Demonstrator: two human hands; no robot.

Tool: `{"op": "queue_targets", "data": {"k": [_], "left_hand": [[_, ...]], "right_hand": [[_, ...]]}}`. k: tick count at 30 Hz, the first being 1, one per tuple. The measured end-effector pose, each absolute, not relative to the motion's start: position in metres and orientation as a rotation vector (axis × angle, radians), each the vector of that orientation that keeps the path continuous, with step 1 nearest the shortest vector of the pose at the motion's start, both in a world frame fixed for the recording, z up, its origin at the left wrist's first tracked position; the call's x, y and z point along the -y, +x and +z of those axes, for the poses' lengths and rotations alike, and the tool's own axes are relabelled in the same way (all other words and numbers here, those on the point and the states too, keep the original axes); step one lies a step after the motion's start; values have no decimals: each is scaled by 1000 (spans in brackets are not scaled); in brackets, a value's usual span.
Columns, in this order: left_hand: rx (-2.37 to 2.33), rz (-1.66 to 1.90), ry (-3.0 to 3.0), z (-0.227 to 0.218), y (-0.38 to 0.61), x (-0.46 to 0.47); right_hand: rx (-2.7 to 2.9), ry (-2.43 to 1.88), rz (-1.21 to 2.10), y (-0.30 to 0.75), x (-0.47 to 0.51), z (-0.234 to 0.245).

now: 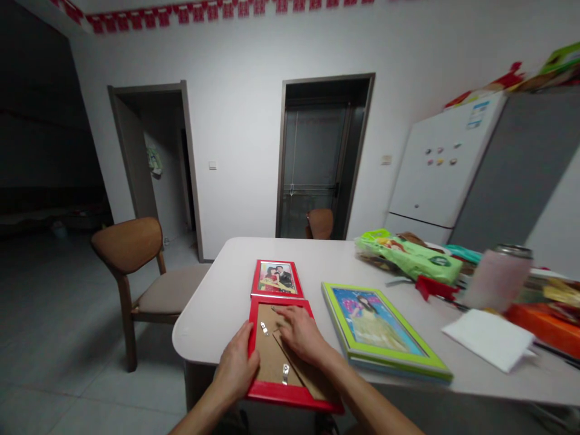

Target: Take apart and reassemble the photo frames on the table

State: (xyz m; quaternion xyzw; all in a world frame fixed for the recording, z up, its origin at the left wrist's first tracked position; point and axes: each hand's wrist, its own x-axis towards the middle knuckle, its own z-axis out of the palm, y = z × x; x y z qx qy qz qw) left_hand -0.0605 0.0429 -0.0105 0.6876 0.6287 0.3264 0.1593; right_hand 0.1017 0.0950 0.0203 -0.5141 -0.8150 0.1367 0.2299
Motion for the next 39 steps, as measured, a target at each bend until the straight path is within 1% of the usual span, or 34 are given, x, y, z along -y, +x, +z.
{"op": "queue_targets", "data": {"k": [2, 4, 6, 12, 18, 23, 28, 33, 36, 39], "left_hand": [[-1804, 938, 1961, -12, -60, -43], [-1820, 935, 1953, -13, -59, -43], [-1837, 926, 1944, -13, -58, -43], [-1843, 887, 1963, -11, -56, -42], [-1804, 932, 1926, -11, -58, -42], [-1788, 935, 1894, -9, -60, -43], [-1665, 1069, 1761, -2, -60, -45], [-1572, 1196, 1637, 2, -63, -54], [-1557, 1260, 1501, 2, -80, -61], [-1561, 1313, 1400, 3, -111, -63]], "right_hand": [[2353, -1283, 516, 115, -74, 27], [2439, -1267, 611, 124, -56, 32], [2452, -1284, 632, 126, -45, 31], [2358, -1255, 529, 117, -49, 16], [2230, -1498, 337, 125, -57, 13], [2159, -1548, 325, 120, -62, 14], [2145, -1540, 311, 120, -67, 24], [2126, -1531, 287, 103, -62, 46], [2130, -1429, 325, 88, -57, 57], [2125, -1365, 338, 91, -58, 58]]}}
